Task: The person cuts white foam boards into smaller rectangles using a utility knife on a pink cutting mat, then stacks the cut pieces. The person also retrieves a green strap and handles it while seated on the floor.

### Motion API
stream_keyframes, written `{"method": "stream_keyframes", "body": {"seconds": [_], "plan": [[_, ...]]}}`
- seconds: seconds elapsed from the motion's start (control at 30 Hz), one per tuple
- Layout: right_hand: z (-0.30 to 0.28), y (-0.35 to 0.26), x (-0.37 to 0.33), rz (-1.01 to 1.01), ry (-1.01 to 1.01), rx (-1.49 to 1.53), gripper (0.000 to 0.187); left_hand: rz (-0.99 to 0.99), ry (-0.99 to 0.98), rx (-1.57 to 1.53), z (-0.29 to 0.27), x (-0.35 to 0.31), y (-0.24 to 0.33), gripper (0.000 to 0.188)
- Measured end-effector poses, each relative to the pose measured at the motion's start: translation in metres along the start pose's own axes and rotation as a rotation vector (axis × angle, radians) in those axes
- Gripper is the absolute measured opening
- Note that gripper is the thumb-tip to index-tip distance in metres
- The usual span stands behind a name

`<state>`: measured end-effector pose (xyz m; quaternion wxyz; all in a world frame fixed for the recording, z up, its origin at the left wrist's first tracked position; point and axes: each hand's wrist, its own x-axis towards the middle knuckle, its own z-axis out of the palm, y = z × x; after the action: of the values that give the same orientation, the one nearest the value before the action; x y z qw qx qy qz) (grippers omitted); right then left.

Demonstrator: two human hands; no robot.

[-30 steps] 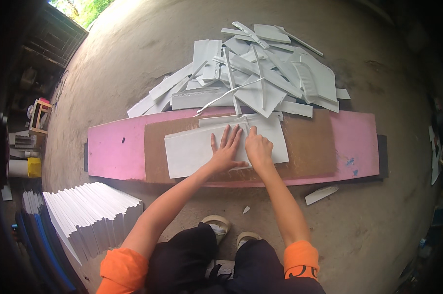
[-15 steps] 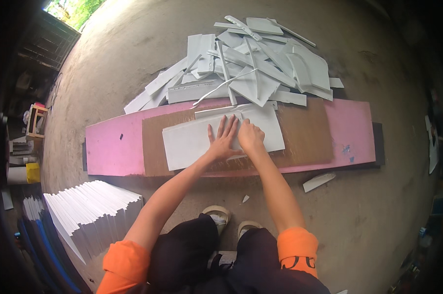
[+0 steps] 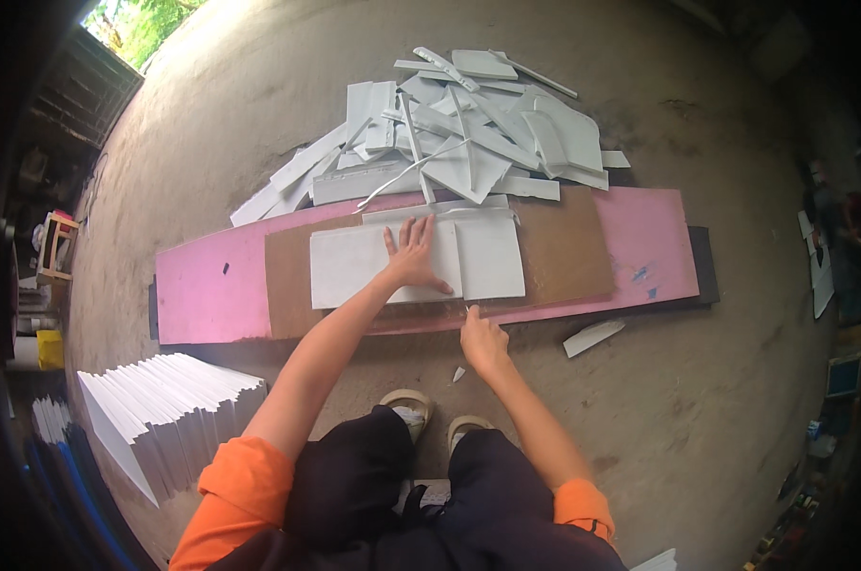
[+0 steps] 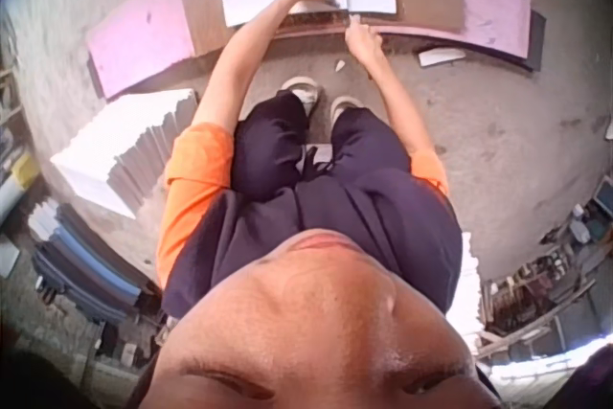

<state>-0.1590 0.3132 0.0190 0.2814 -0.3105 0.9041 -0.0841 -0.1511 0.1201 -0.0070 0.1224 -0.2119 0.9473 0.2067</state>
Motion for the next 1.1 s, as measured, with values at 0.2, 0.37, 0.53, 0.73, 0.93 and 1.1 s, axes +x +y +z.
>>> {"method": "stream_keyframes", "body": {"seconds": [0.2,0.37,0.53,0.73,0.93,1.1], "plan": [[0.009,-0.001,-0.012,0.004,-0.001,0.033,0.023,0.086,0.061,0.101,-0.004,0.017,-0.004,0.13],[-0.003,0.004,-0.02,0.007,0.023,0.001,0.023,0.114,0.036,0.115,-0.021,0.025,0.002,0.113],[-0.068,-0.01,-0.047,0.038,0.267,0.094,0.03,0.138,0.003,-0.041,-0.065,0.001,-0.001,0.092],[-0.17,-0.019,-0.045,-0.156,0.557,0.517,0.032,0.36,0.226,-0.099,-0.154,-0.061,0.035,0.064],[-0.221,-0.067,-0.077,-0.355,0.78,0.601,0.032,0.58,0.442,-0.04,-0.225,-0.137,0.066,0.051],[-0.222,-0.082,-0.077,-0.458,0.626,0.777,0.033,0.865,0.551,0.022,-0.244,-0.179,0.086,0.045]]}}
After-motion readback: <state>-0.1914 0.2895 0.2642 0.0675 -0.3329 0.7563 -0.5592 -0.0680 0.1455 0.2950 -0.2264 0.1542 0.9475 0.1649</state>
